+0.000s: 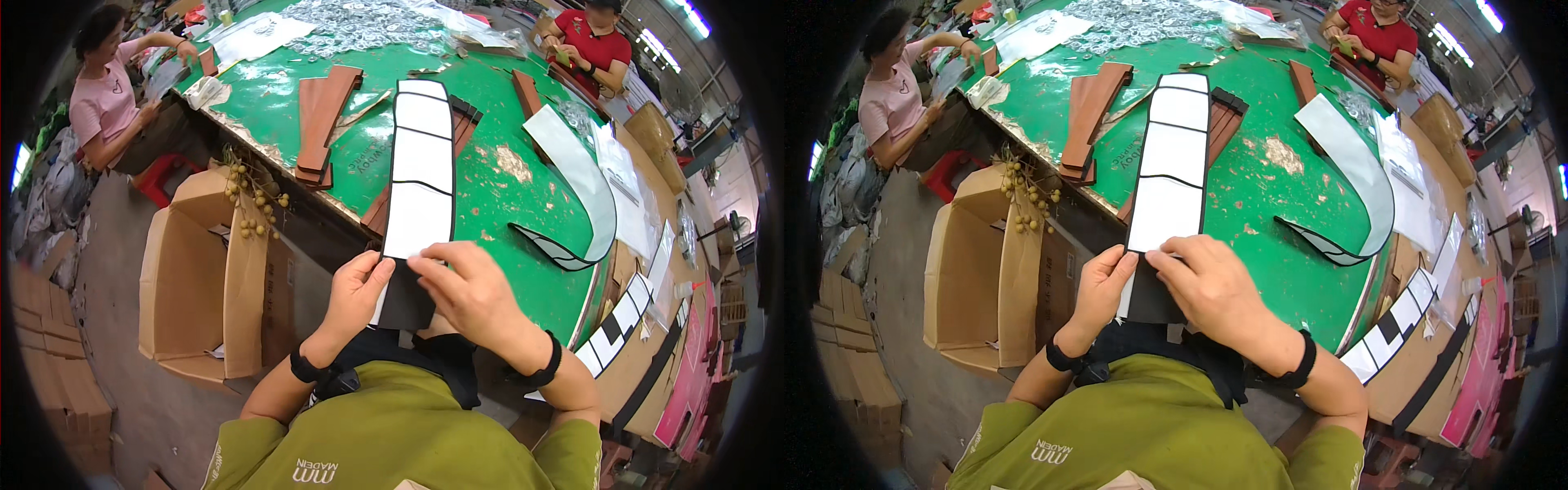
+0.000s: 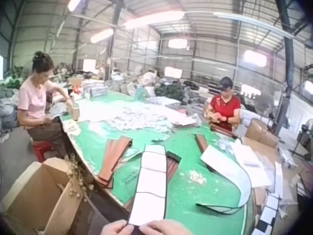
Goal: Assembling wooden slats by attaching black plastic end caps and organizing them on a workbench.
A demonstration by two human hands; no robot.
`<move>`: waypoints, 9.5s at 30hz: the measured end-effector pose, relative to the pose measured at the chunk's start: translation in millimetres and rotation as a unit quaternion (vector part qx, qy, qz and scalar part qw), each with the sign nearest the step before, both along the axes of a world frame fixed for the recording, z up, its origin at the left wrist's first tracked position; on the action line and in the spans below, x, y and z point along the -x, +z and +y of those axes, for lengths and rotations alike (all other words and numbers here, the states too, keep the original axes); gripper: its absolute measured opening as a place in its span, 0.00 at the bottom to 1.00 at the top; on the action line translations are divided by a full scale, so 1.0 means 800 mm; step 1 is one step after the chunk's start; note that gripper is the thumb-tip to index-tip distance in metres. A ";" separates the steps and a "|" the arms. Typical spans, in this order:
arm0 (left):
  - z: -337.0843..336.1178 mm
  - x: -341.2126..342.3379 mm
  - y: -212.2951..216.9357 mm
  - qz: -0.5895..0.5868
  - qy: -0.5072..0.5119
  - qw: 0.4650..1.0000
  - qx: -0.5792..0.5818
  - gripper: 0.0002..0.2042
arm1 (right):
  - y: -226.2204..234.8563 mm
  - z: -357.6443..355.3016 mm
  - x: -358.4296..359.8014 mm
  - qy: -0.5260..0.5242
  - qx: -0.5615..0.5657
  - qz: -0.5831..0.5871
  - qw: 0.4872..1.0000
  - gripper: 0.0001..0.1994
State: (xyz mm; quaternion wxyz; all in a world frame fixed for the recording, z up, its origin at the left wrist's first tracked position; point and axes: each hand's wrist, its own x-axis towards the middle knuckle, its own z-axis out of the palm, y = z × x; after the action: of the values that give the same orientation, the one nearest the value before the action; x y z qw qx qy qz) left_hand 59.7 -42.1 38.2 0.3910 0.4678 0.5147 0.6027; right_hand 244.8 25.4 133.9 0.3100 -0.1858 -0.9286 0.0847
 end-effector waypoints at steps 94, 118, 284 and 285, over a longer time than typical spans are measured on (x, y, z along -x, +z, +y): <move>0.020 -0.004 -0.055 0.225 -0.072 0.958 -0.163 0.11 | -0.039 0.044 -0.042 -0.172 0.390 0.116 0.897 0.24; 0.018 0.007 -0.004 0.283 0.089 0.952 -0.072 0.08 | -0.138 0.021 0.040 -0.122 0.173 0.041 0.977 0.32; 0.033 -0.014 0.002 0.377 0.126 0.918 -0.005 0.10 | -0.145 0.033 0.042 -0.142 0.112 0.076 0.981 0.46; 0.031 -0.013 0.000 0.377 0.128 0.917 -0.003 0.10 | -0.146 0.032 0.042 -0.139 0.114 0.076 0.981 0.46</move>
State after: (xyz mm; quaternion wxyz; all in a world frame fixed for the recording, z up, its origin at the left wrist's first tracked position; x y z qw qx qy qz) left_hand 70.2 -17.6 38.3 0.0857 0.5918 0.6777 0.4279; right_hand 211.5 50.9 17.0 0.3650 -0.3402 -0.8518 0.1594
